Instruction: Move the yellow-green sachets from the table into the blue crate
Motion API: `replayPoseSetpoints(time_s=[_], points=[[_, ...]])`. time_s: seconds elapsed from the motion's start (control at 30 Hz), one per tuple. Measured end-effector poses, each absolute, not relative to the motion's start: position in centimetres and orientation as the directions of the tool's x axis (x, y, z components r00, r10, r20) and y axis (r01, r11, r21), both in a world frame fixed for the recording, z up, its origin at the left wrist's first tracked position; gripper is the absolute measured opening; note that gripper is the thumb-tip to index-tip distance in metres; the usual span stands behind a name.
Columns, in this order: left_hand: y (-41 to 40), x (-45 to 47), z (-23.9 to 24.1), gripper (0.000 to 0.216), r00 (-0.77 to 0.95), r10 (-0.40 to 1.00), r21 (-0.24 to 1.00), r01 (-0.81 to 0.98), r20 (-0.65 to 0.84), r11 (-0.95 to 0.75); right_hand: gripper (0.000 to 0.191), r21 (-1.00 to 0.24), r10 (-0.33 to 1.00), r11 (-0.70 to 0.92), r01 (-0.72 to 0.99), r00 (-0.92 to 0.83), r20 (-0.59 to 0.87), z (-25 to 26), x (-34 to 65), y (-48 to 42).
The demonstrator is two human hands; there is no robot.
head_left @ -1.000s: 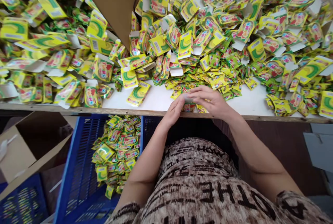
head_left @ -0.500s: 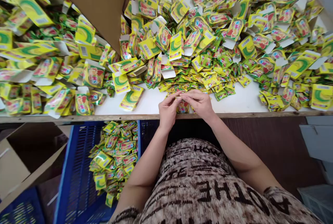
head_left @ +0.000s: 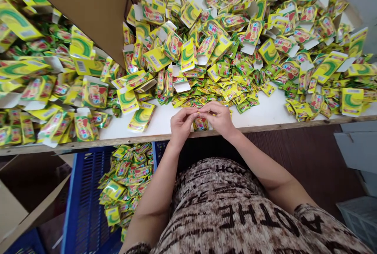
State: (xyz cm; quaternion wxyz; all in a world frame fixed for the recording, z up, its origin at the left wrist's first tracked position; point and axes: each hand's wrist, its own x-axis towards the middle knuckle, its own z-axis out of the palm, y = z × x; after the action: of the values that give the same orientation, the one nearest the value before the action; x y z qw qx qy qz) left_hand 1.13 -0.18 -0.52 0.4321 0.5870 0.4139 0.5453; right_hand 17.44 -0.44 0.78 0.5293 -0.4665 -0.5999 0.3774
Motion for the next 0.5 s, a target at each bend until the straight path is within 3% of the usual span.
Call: replayPoseSetpoints(time_s=[0.13, 0.23, 0.3, 0.4, 0.47, 0.5], points=[[-0.4, 0.9, -1.1, 0.017, 0.180, 0.896, 0.891, 0.141, 0.405, -0.431, 0.014, -0.819, 0.882, 0.470, 0.329, -0.127, 0.454, 0.6, 18.6, -1.7], [-0.8, 1.1, -0.4, 0.018, 0.211, 0.885, 0.870, 0.193, 0.415, -0.454, 0.017, -0.745, 0.867, 0.481, 0.462, -0.127, 0.482, 1.2, 22.0, 0.3], [-1.7, 0.4, 1.0, 0.018, 0.112, 0.898, 0.862, 0.252, 0.426, -0.440, 0.021, -0.706, 0.869, 0.341, 0.620, 0.078, 0.488, 1.7, 25.2, 3.3], [-4.7, -3.8, 2.7, 0.020, -0.236, 0.879, 0.888, 0.316, 0.415, -0.334, 0.037, -0.587, 0.869, 0.035, 0.809, 0.265, 0.417, 1.8, 30.0, 8.5], [-7.9, -8.9, 2.3, 0.020, -0.330, 0.910, 0.935, 0.327, 0.252, -0.141, 0.049, -0.527, 0.903, -0.051, 0.849, 0.265, 0.339, 1.5, 32.2, 11.0], [-9.9, -11.9, 1.6, 0.024, -0.281, 0.957, 0.939, 0.342, 0.076, 0.026, 0.050, -0.522, 0.920, -0.068, 0.850, 0.256, 0.297, 1.3, 32.9, 11.8]])
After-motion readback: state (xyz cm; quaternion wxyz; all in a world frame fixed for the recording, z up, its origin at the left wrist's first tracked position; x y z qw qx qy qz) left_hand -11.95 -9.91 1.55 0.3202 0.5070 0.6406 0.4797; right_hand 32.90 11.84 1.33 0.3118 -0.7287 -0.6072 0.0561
